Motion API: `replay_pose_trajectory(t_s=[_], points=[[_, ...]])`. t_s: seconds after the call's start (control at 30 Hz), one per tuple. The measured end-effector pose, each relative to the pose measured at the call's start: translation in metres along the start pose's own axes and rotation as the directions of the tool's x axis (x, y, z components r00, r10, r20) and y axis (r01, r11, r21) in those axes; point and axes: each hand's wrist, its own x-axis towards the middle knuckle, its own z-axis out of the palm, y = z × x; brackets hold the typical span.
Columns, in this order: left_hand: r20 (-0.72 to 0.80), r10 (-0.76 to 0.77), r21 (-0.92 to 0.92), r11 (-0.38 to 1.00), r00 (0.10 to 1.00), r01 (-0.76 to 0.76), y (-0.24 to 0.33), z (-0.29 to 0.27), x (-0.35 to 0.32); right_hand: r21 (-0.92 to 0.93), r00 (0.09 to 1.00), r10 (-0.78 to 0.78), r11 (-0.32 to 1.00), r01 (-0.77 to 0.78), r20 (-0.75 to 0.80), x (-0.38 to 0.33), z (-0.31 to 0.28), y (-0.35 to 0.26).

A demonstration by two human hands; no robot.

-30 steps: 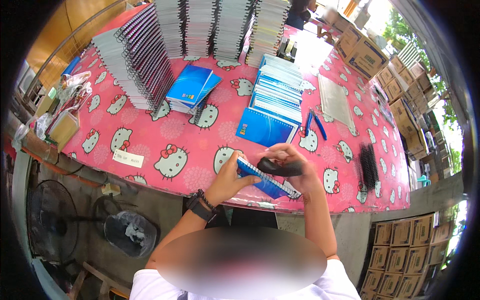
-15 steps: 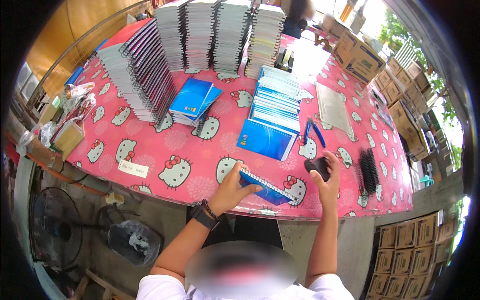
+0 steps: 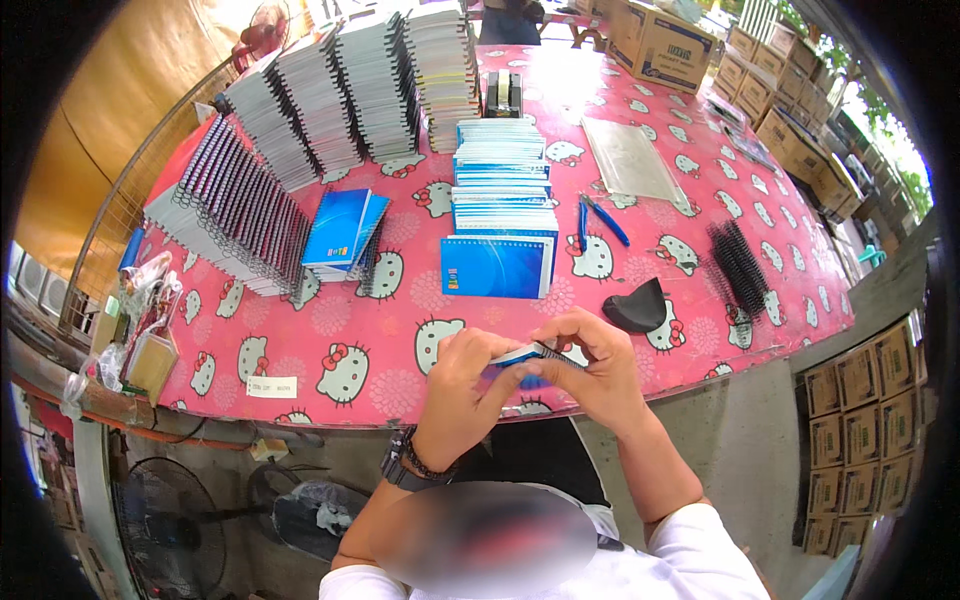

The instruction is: The person assembles small blue spiral notebooks by manually threading a black plastic coil through the pre-punched holes of a stack of pages and covers, using their fingers and a small black tool to guide the coil through.

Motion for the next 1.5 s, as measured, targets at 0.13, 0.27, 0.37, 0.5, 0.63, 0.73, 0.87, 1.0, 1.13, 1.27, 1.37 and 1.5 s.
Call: replay_pose_trajectory(t_s=[0.13, 0.27, 0.37, 0.5, 0.63, 0.73, 0.87, 1.0, 1.13, 1.27, 1.37, 1.5], points=[[-0.029, -0.136, -0.139, 0.982, 0.99, 0.13, 0.0, -0.002, -0.008, 0.039, 0.998, -0.056, 0.998, 0.057, -0.032, 0.0, 0.007, 0.001], [-0.022, -0.119, -0.143, 0.983, 0.993, 0.115, -0.001, -0.003, -0.008, 0.008, 0.992, -0.129, 0.992, 0.129, 0.003, 0.001, 0.005, 0.002], [0.01, -0.121, -0.156, 0.98, 0.993, 0.121, 0.001, -0.005, -0.007, 0.029, 0.986, -0.164, 0.986, 0.164, -0.006, 0.002, 0.007, 0.003], [0.045, -0.105, -0.16, 0.981, 0.993, 0.111, -0.001, -0.008, -0.006, 0.037, 0.98, -0.201, 0.979, 0.201, 0.008, 0.003, 0.006, 0.005], [0.041, -0.083, -0.114, 0.99, 0.996, 0.087, 0.001, -0.01, -0.007, -0.02, 0.963, -0.267, 0.963, 0.268, 0.041, 0.006, 0.007, 0.005], [0.023, -0.135, -0.152, 0.979, 0.991, 0.136, -0.002, -0.008, -0.011, -0.054, 0.973, -0.22, 0.973, 0.224, 0.074, 0.005, 0.008, 0.0], [-0.011, -0.156, -0.172, 0.973, 0.988, 0.152, -0.007, -0.006, -0.012, -0.149, 0.967, -0.224, 0.959, 0.241, 0.121, 0.005, 0.011, -0.005], [-0.001, -0.097, -0.087, 0.992, 0.995, 0.097, -0.014, -0.008, -0.01, -0.228, 0.969, -0.212, 0.945, 0.236, 0.126, 0.006, 0.018, -0.001], [0.003, 0.01, -0.006, 1.0, 1.0, -0.01, -0.019, -0.011, -0.003, -0.303, 0.955, -0.25, 0.908, 0.289, 0.159, 0.01, 0.017, 0.0], [-0.037, -0.002, 0.045, 0.999, 0.999, 0.004, -0.022, -0.015, 0.009, -0.258, 0.972, -0.223, 0.937, 0.236, 0.079, 0.01, 0.013, 0.01], [-0.152, -0.09, 0.146, 0.983, 0.984, 0.112, -0.043, -0.056, 0.049, -0.112, 0.972, -0.182, 0.98, 0.167, -0.148, 0.015, 0.004, 0.013], [-0.002, 0.0, 0.563, 0.826, 1.0, 0.001, -0.105, -0.131, 0.142, -0.26, 0.991, -0.045, 0.966, 0.01, -0.13, 0.01, -0.024, 0.026]])
